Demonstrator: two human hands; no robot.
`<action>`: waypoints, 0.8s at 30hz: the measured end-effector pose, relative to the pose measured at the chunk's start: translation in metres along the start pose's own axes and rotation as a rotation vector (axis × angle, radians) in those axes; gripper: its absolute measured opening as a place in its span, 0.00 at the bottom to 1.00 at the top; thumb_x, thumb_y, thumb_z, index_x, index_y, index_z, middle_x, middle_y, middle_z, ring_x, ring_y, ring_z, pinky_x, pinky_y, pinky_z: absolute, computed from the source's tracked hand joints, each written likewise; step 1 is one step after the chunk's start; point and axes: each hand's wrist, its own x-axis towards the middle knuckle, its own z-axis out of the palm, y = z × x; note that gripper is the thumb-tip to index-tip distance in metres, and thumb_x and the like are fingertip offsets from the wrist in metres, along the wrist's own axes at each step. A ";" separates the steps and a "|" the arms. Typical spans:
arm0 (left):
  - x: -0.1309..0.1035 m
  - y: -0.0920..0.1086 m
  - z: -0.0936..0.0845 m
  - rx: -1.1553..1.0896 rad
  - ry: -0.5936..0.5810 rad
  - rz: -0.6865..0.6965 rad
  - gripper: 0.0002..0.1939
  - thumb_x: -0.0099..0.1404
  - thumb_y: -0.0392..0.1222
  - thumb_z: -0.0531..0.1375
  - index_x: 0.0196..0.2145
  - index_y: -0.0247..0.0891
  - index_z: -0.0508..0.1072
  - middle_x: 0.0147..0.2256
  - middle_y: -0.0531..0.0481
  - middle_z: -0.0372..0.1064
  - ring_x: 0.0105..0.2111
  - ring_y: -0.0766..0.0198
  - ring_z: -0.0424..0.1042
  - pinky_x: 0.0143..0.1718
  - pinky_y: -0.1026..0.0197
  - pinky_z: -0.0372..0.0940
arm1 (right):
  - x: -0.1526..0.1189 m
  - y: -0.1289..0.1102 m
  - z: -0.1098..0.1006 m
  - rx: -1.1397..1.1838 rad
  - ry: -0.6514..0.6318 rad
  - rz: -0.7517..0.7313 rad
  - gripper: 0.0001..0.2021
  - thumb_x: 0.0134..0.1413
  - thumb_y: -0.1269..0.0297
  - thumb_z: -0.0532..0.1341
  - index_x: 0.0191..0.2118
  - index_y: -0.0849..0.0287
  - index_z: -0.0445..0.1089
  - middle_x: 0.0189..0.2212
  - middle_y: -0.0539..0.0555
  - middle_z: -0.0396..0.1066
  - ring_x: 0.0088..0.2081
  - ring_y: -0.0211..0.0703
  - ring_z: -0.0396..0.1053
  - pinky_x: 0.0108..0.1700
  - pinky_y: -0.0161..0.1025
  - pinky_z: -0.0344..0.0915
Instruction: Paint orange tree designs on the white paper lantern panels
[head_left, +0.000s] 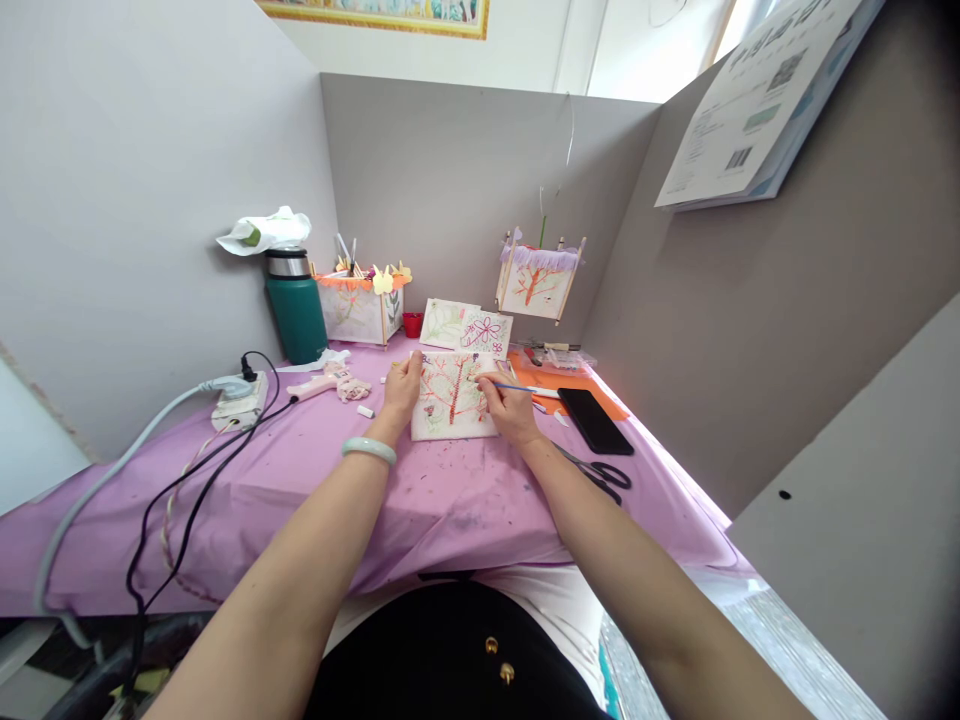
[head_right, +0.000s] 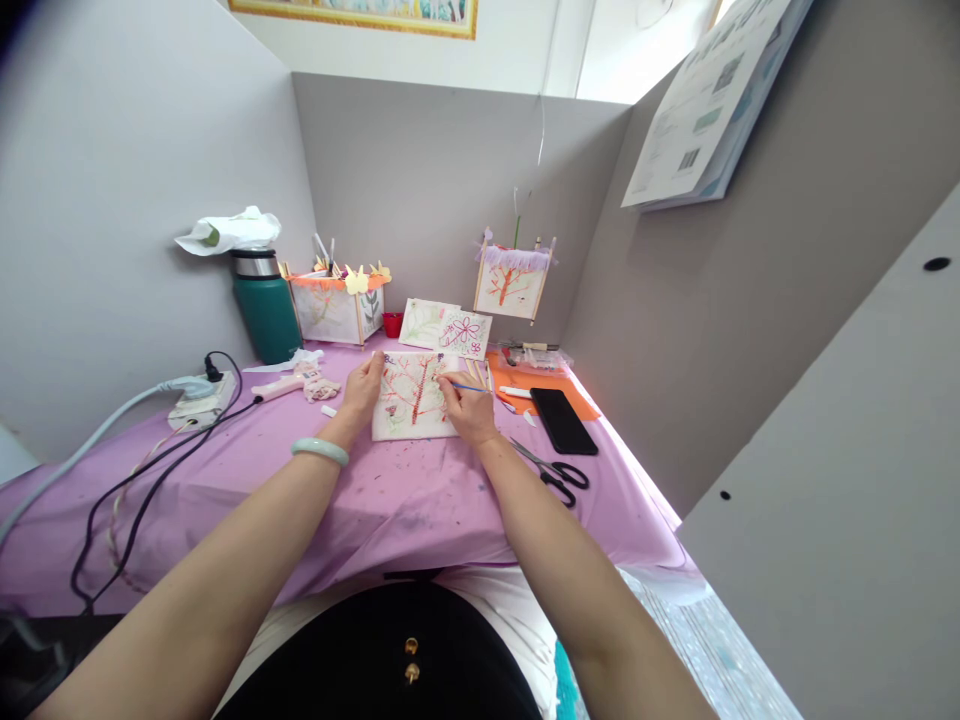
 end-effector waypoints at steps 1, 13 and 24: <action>0.000 -0.001 0.000 0.007 0.001 0.007 0.20 0.58 0.54 0.51 0.18 0.37 0.56 0.17 0.56 0.49 0.20 0.70 0.49 0.22 0.65 0.46 | 0.000 0.000 0.000 0.003 -0.005 0.002 0.13 0.58 0.58 0.50 0.36 0.57 0.70 0.34 0.53 0.71 0.38 0.41 0.68 0.40 0.37 0.63; 0.000 -0.001 0.000 -0.016 -0.012 0.025 0.20 0.58 0.54 0.51 0.18 0.38 0.54 0.17 0.57 0.48 0.20 0.70 0.48 0.22 0.64 0.45 | 0.001 -0.001 -0.002 -0.034 0.115 -0.023 0.13 0.58 0.61 0.49 0.38 0.57 0.69 0.36 0.54 0.71 0.40 0.42 0.67 0.45 0.41 0.62; 0.003 -0.005 0.001 -0.001 -0.009 0.014 0.20 0.58 0.55 0.50 0.18 0.38 0.56 0.17 0.57 0.49 0.20 0.70 0.49 0.21 0.64 0.46 | -0.002 -0.003 0.001 0.027 -0.042 -0.030 0.12 0.57 0.60 0.51 0.39 0.54 0.71 0.37 0.52 0.72 0.39 0.40 0.68 0.42 0.37 0.63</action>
